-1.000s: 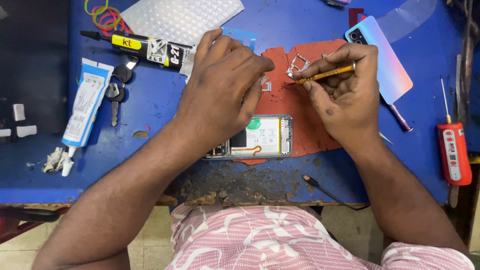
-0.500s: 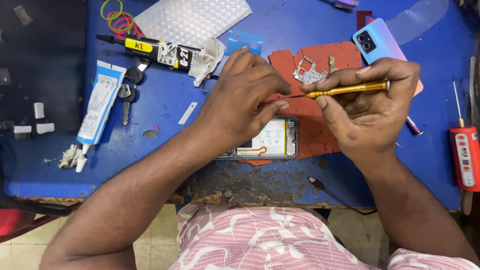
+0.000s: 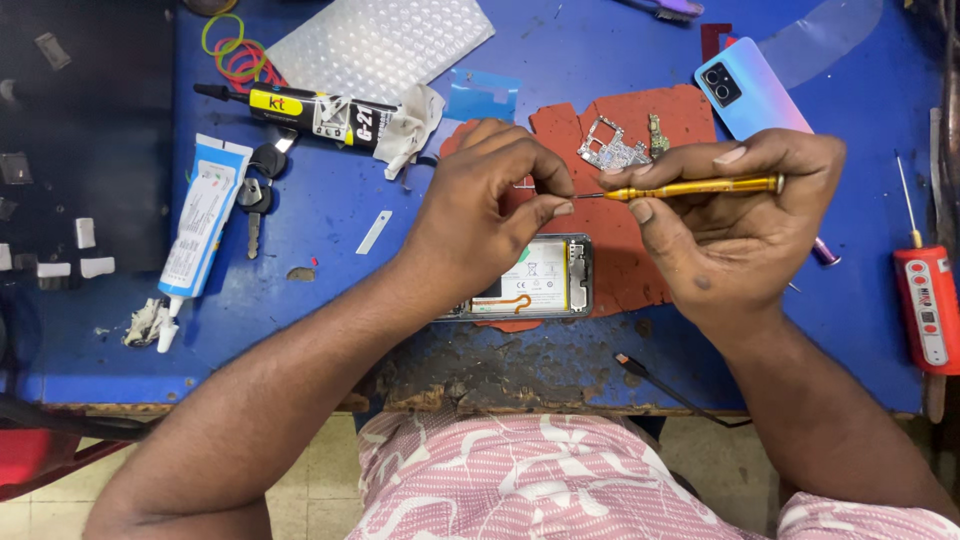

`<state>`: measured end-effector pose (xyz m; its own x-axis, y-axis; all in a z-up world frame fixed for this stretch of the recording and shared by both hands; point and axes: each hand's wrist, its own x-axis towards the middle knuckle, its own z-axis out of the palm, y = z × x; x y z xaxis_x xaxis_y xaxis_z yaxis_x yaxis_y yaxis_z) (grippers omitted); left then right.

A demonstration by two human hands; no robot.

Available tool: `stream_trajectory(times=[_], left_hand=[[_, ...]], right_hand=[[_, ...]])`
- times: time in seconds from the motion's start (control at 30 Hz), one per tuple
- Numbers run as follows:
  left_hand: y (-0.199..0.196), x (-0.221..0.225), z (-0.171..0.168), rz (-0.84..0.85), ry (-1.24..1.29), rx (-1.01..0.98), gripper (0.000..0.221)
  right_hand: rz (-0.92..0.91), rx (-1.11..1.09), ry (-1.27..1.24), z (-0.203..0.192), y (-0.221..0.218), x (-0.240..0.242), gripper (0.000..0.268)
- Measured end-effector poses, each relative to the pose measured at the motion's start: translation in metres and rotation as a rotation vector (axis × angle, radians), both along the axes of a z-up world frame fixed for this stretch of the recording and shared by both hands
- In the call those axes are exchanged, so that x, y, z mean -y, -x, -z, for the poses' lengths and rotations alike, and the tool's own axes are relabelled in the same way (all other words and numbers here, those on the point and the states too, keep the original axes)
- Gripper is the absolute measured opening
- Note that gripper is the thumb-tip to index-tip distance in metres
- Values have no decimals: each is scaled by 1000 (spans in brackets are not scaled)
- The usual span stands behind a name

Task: The person uses a screwdriver to remove screws from the back of a disassembled smartphone. They then lift the battery, disconnect a ribbon cable, and place the battery aside. The person briefly picks up and operates a different smartphone before returning to the disassembled device to continue removing screws and components.

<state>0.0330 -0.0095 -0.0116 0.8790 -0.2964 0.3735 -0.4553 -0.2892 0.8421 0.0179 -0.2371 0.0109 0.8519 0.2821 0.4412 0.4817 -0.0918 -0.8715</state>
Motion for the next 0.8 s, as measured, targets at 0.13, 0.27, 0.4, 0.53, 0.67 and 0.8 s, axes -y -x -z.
stream_trajectory(times=[0.13, 0.27, 0.4, 0.53, 0.67, 0.8], left_hand=[[1, 0, 1, 6, 37, -35, 18], [2, 1, 1, 0, 42, -61, 17], [3, 2, 2, 1, 14, -28, 17], [4, 2, 3, 13, 21, -84, 16], [3, 1, -4, 59, -37, -60, 22], [2, -11, -20, 161, -275, 110, 52]], right_hand=[[1, 6, -2, 0, 2, 0, 48], [8, 19, 4, -1, 2, -1, 48], [141, 142, 191, -1, 4, 2, 49], [37, 135, 143, 1, 1, 6, 48], [-61, -6, 39, -3, -2, 8, 47], [-143, -4, 171, -9, -7, 14, 50]])
